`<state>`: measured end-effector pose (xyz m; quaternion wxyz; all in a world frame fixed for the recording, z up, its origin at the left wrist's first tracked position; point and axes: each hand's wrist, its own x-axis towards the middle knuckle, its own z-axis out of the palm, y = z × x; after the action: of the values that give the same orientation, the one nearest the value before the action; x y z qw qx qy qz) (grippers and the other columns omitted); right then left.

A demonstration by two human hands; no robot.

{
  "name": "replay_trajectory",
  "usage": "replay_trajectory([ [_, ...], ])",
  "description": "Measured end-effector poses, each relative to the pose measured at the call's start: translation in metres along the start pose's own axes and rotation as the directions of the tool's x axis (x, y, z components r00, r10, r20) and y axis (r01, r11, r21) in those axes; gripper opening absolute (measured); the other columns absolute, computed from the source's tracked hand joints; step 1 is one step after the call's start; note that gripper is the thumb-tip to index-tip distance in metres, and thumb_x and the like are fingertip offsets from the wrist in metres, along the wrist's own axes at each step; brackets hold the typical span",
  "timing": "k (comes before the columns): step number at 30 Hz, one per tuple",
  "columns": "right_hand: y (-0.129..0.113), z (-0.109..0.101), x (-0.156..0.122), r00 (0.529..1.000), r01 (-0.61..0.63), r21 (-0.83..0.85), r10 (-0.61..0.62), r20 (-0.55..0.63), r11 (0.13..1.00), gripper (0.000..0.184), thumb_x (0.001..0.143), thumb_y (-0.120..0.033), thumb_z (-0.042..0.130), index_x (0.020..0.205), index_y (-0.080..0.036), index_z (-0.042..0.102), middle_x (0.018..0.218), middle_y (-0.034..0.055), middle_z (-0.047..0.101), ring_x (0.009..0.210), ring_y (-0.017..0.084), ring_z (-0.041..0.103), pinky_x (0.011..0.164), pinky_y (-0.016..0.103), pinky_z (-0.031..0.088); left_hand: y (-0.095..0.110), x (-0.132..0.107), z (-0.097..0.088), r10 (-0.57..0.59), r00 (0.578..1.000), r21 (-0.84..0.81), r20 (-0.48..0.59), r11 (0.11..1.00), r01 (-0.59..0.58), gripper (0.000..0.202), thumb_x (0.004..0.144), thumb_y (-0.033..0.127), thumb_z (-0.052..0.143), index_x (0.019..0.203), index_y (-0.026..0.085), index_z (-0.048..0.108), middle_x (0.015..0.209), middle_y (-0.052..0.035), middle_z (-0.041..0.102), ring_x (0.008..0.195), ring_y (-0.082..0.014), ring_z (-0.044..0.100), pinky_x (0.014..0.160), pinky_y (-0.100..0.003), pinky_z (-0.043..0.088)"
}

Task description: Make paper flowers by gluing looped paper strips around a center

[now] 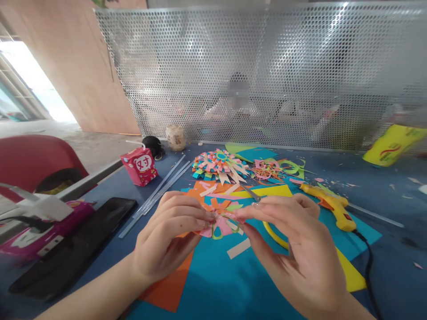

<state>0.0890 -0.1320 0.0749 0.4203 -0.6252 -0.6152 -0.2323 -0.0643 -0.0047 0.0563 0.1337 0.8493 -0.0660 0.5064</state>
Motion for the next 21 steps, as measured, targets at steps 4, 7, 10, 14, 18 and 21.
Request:
replay_trajectory([
  [4,-0.0001,-0.0006,-0.0002,1.000,0.013,-0.005,-0.013,0.009,1.000,0.009,0.081,-0.040,0.053,0.079,-0.034,0.060,0.070,-0.0062,0.067,0.064,0.020,0.062,0.063,0.039,0.044,0.0008,0.0011,-0.0003,-0.006,1.000,0.007,0.008,1.000,0.006,0.030,0.072,0.004,0.059,0.095,0.021,0.051,0.087,-0.0042,0.070,0.082,-0.0172,0.063,0.076,-0.032,0.045],
  [7,-0.0014,-0.0019,0.0019,0.999,0.033,-0.045,-0.033,0.002,0.998,0.011,0.082,-0.040,0.052,0.078,-0.035,0.061,0.070,-0.0069,0.067,0.063,0.019,0.061,0.061,0.039,0.042,0.0015,0.0025,-0.0003,-0.010,1.000,0.008,-0.010,1.000,0.010,0.028,0.072,0.004,0.058,0.093,0.021,0.051,0.085,-0.0034,0.071,0.081,-0.0167,0.064,0.075,-0.031,0.045],
  [10,-0.0026,-0.0026,0.0049,0.998,0.066,-0.107,-0.067,-0.010,0.992,0.015,0.084,-0.039,0.050,0.076,-0.034,0.062,0.069,-0.0073,0.067,0.060,0.017,0.061,0.059,0.037,0.041,0.0012,0.0021,0.0001,-0.007,1.000,-0.006,-0.003,1.000,0.007,0.030,0.071,0.003,0.059,0.093,0.020,0.051,0.086,-0.0035,0.070,0.081,-0.0159,0.063,0.077,-0.031,0.045],
  [14,-0.0016,-0.0014,0.0055,0.998,0.058,-0.067,-0.057,0.023,0.996,0.012,0.083,-0.037,0.052,0.079,-0.032,0.062,0.070,-0.0083,0.068,0.061,0.014,0.062,0.061,0.035,0.041,-0.0005,-0.0006,0.0020,-0.052,0.998,-0.069,0.020,0.996,0.053,0.032,0.073,0.002,0.056,0.098,0.021,0.051,0.089,-0.0044,0.069,0.085,-0.0165,0.062,0.077,-0.032,0.045],
  [18,0.0013,0.0002,0.0030,0.999,0.029,-0.038,-0.027,0.040,0.999,0.006,0.081,-0.031,0.056,0.081,-0.032,0.062,0.072,-0.0081,0.068,0.063,0.014,0.063,0.065,0.033,0.043,-0.0016,-0.0023,0.0039,-0.086,0.996,-0.094,0.017,0.992,0.087,0.031,0.074,0.002,0.055,0.099,0.021,0.051,0.089,-0.0049,0.069,0.082,-0.0171,0.062,0.075,-0.032,0.046],
  [21,0.0022,0.0011,0.0019,0.999,0.047,-0.046,-0.046,0.025,0.998,0.006,0.081,-0.031,0.056,0.080,-0.031,0.062,0.072,-0.0071,0.068,0.063,0.014,0.062,0.064,0.033,0.044,-0.0022,-0.0027,0.0047,-0.091,0.996,-0.106,0.019,0.990,0.092,0.031,0.074,0.002,0.055,0.098,0.021,0.051,0.088,-0.0048,0.068,0.081,-0.0167,0.062,0.075,-0.032,0.046],
])
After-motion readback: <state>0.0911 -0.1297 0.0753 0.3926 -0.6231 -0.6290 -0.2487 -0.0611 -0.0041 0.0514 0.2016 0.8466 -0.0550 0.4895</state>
